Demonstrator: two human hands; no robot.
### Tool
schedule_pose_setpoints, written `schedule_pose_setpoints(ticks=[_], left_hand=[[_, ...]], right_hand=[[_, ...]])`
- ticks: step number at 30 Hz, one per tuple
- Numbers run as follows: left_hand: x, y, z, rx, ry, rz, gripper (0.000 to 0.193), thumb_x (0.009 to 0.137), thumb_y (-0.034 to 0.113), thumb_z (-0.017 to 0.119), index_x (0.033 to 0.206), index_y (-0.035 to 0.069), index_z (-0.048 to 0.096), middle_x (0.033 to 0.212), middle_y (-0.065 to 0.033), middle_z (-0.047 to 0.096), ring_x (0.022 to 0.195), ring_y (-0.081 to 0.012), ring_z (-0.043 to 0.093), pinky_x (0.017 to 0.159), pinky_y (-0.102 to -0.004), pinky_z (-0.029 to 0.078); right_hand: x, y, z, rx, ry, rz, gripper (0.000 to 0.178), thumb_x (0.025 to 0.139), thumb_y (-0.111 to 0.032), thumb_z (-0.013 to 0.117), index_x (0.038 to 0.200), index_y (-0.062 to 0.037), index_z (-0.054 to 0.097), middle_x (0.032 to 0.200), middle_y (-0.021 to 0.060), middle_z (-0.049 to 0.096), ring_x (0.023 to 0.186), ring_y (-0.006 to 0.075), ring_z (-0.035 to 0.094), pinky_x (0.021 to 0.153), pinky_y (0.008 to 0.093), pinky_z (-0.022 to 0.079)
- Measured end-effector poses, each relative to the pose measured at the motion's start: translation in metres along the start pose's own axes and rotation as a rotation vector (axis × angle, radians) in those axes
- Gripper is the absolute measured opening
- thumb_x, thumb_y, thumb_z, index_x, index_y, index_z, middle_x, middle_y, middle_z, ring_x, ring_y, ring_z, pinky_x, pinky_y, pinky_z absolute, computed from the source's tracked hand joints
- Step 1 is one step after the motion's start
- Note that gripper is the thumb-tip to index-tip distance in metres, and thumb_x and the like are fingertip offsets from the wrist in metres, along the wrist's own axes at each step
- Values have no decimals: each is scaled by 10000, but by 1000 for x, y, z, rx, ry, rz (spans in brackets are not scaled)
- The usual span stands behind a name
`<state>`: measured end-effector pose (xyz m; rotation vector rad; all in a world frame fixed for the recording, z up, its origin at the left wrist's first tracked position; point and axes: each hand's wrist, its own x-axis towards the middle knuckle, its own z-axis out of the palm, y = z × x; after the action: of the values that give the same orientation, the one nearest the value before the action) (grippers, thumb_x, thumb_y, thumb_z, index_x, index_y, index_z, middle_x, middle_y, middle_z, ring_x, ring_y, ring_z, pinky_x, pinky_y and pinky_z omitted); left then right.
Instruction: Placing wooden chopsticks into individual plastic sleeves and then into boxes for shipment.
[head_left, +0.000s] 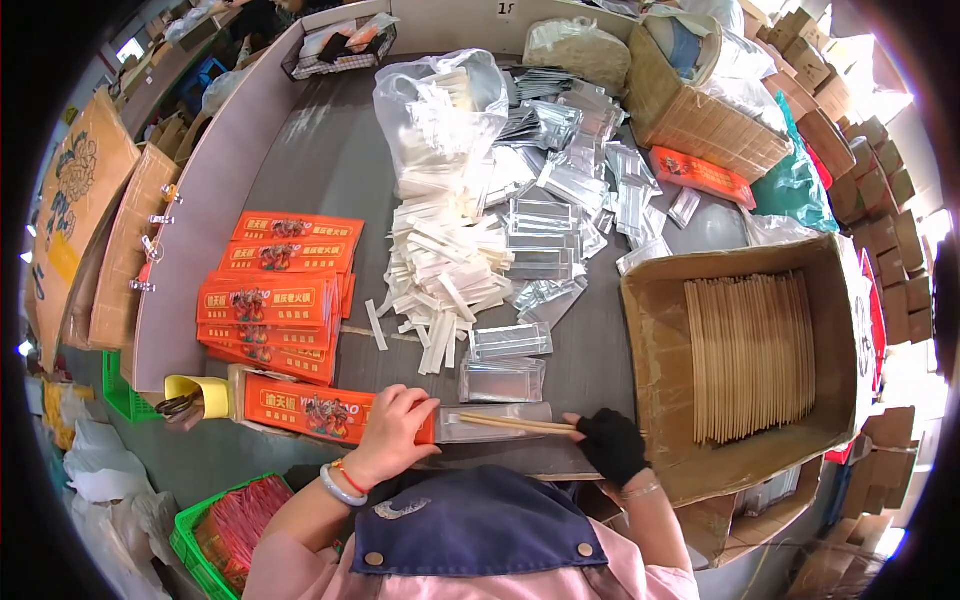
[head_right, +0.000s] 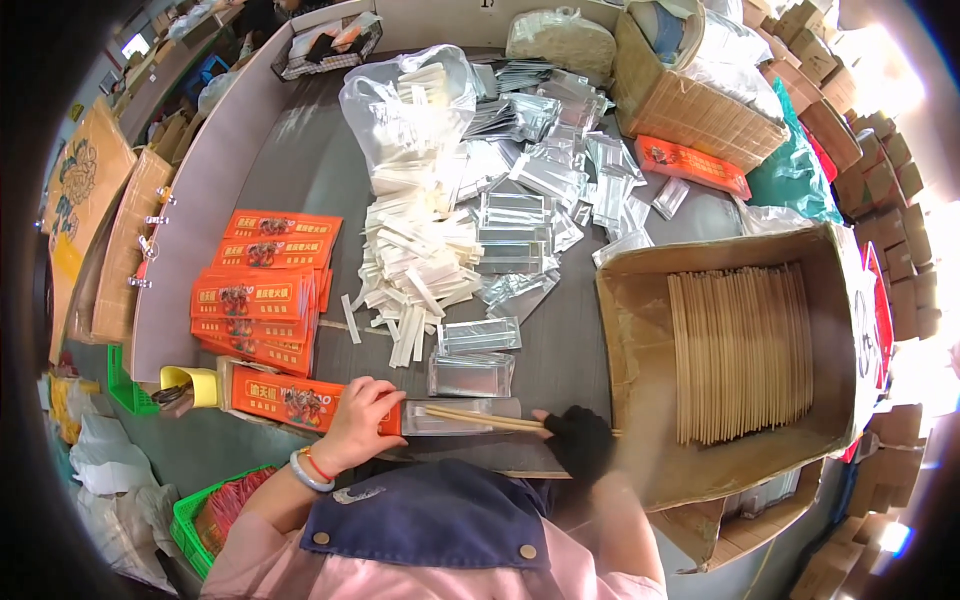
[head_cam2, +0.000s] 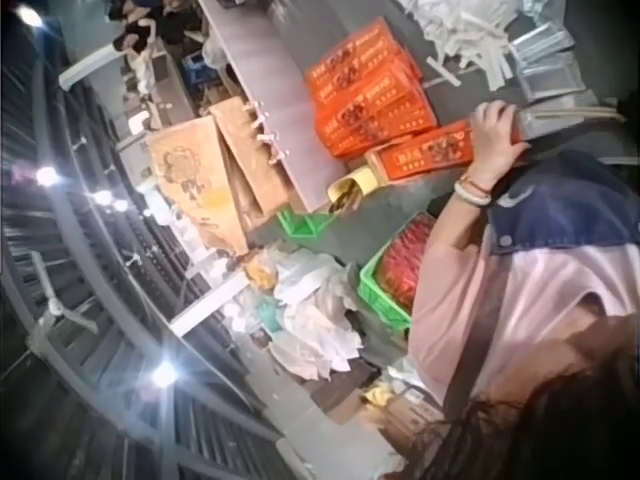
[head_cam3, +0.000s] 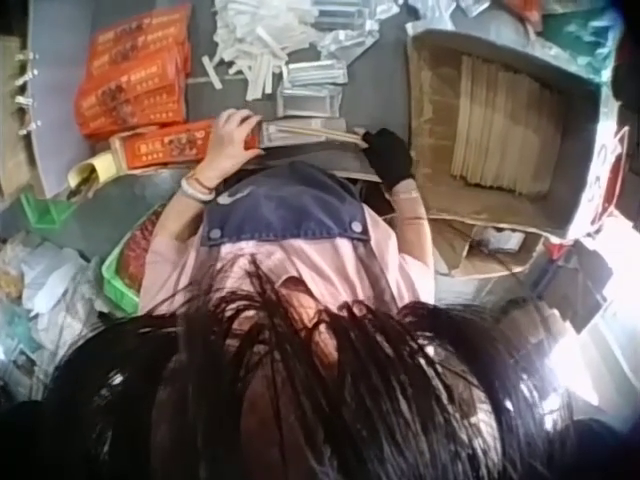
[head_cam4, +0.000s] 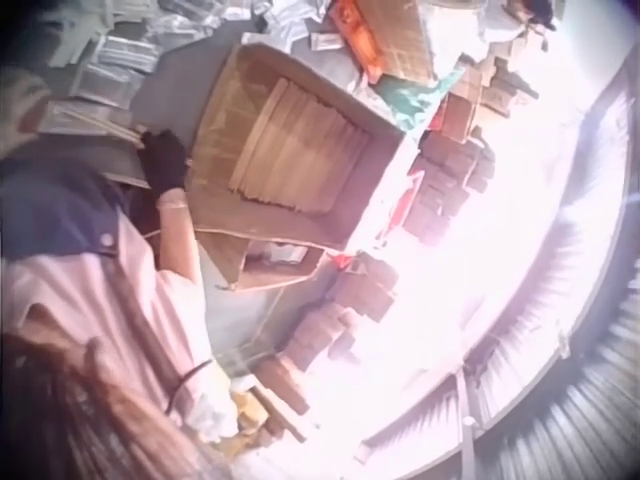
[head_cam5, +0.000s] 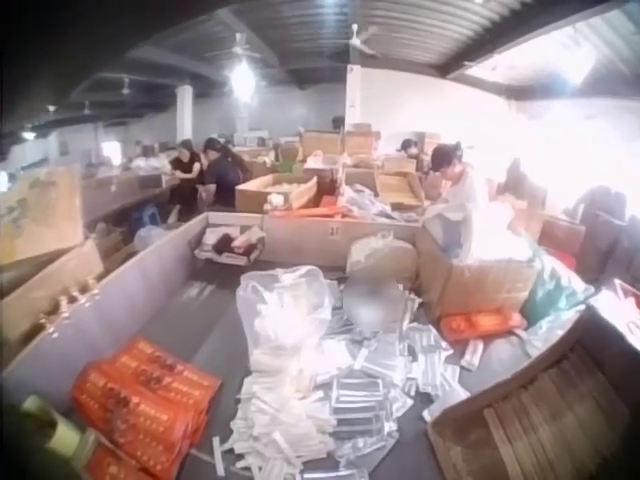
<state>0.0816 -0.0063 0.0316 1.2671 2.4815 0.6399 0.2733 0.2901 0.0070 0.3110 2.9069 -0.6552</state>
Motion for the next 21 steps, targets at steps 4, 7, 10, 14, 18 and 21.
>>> schedule_pose_setpoints(ticks=[4,7,10,14,18,21], left_hand=[[5,14,23,-67,13,105,734,539,276,888,1183,51,617,1136,-81,562,1116,-305,488,974,-446,386],[12,17,10,58,2,80,727,568,238,877,1209,45,594,1130,-78,570,1095,-292,504,947,-436,407],[13,12,23,29,5,106,751,556,220,876,1223,33,585,1182,-83,545,1100,-285,495,943,-449,403],[25,13,29,12,-8,140,719,591,235,851,1240,68,590,1183,-83,542,1083,-277,499,923,-443,407],[25,15,20,210,26,248,476,689,237,754,1149,182,646,1067,-88,563,1014,-285,525,860,-421,430],[39,17,-19,193,-278,300,277,623,166,729,880,138,630,957,-94,540,944,-305,548,754,-441,454]], right_hand=[[44,-55,39,302,125,-295,189,778,-169,704,956,-103,707,862,140,650,865,311,627,735,427,510],[46,-28,32,241,212,-97,167,769,-128,709,927,-74,702,866,141,652,868,305,630,747,410,516],[28,-7,57,211,260,63,251,747,-113,762,974,-50,675,871,135,656,845,280,651,746,364,521],[59,-109,52,853,124,-221,376,775,-116,746,1113,-67,591,1051,131,608,921,266,621,747,343,510],[56,-95,10,28,262,-208,579,653,-399,825,1094,-104,594,1141,98,585,1035,257,576,895,431,405],[52,-75,6,-6,155,-237,626,595,-479,825,1068,-125,617,1066,73,599,1015,259,579,917,455,375]])
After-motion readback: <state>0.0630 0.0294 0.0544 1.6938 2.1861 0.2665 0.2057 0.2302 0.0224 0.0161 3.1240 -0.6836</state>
